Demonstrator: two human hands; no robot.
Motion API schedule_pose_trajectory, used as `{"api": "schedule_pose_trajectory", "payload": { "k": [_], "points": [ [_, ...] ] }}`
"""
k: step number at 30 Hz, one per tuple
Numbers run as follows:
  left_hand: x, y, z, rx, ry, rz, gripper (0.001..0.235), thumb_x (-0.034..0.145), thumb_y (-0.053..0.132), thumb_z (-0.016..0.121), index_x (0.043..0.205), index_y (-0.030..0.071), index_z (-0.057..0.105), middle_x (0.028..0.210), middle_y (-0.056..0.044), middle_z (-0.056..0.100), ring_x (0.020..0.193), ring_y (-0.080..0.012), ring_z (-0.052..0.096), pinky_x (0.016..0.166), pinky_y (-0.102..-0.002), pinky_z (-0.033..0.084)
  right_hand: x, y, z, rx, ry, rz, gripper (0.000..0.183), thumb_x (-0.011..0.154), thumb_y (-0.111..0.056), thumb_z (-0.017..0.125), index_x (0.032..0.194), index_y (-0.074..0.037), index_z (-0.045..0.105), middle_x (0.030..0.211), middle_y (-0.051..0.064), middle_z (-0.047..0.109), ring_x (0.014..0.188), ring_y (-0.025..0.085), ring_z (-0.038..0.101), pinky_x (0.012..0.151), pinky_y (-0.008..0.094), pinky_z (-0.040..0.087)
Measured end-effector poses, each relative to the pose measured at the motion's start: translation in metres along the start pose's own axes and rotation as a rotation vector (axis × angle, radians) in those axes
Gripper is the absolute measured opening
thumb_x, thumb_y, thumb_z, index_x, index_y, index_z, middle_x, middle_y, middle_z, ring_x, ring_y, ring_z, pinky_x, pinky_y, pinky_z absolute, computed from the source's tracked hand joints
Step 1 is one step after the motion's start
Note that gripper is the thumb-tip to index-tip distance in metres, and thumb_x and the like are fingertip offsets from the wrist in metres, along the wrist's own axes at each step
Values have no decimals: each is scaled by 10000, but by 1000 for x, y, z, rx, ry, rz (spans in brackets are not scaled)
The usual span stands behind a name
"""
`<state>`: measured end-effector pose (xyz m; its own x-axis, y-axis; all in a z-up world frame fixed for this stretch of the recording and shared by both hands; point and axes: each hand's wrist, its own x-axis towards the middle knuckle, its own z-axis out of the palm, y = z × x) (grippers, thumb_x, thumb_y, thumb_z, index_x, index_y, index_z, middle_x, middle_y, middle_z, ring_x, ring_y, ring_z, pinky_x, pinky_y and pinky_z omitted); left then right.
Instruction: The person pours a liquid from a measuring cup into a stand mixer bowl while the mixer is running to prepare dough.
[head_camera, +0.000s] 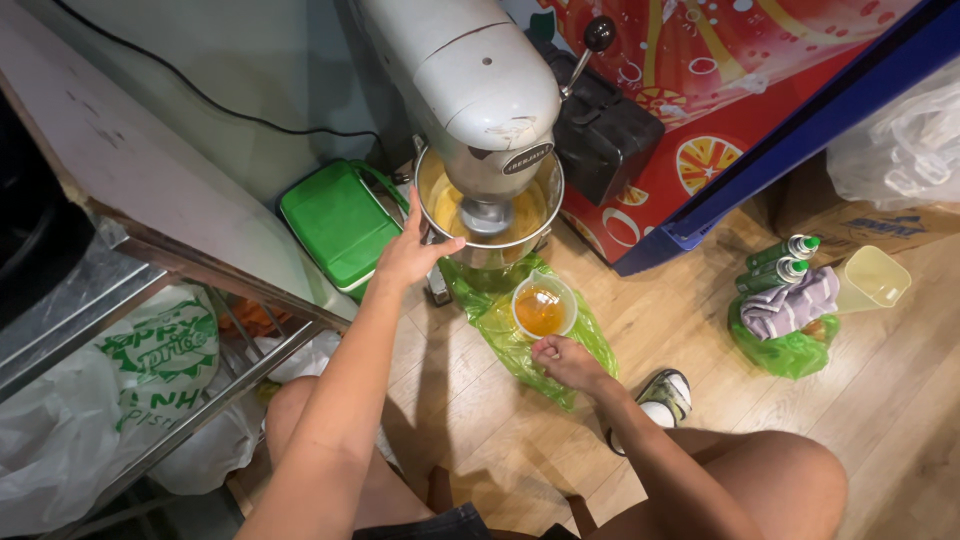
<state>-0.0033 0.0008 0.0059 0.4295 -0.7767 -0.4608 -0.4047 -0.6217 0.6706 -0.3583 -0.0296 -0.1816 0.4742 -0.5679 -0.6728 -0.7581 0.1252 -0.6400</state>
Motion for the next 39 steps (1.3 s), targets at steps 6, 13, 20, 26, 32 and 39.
{"api": "schedule_pose_trajectory", "payload": {
  "k": [6,13,20,26,32,39],
  "points": [
    [-4,6,-4,8,-28,-22,1369,905,737,875,1881,459,-44,1844,-93,499,1669,-418,490,1411,-523,364,-3,-1,-1,-78,-13,-9,345,1000,-322,744,1311,-247,873,1143,-11,905,959,140,894,1018,379,686],
    [-3,4,-2,8,-3,-22,1358,882,751,873,1876,469,-9,1862,-136,456,1672,-434,489,1419,-536,355,-9,-5,-2,-88,-19,-3,354,996,-325,755,1316,-234,875,1116,-1,905,962,151,890,1041,394,677],
    [-7,9,-6,44,-36,-10,1369,897,774,857,1868,460,-56,1877,-171,418,1686,-449,458,1430,-545,339,0,8,-1,-128,-36,6,343,1048,-370,757,1342,-228,860,1132,33,887,988,187,880,1070,417,670],
    [-9,9,-3,24,-5,-7,1329,946,729,876,1877,446,-29,1872,-216,409,1637,-489,518,1378,-580,388,56,69,9,-414,109,286,649,963,-805,695,1410,-341,775,1465,16,822,1467,269,722,1283,471,566],
    [-10,11,-6,53,-44,-11,1357,932,778,845,1871,437,-73,1893,-220,361,1649,-508,490,1383,-610,388,125,137,36,-282,222,268,785,922,-676,799,1484,-130,744,1482,200,782,1447,408,724,1271,566,560],
    [-10,10,-4,29,-28,-13,1358,944,747,868,1877,427,-65,1874,-206,415,1638,-496,508,1377,-598,383,152,154,72,1,315,276,718,945,-525,813,1451,-17,781,1133,241,867,917,387,888,979,568,692]
  ]
}}
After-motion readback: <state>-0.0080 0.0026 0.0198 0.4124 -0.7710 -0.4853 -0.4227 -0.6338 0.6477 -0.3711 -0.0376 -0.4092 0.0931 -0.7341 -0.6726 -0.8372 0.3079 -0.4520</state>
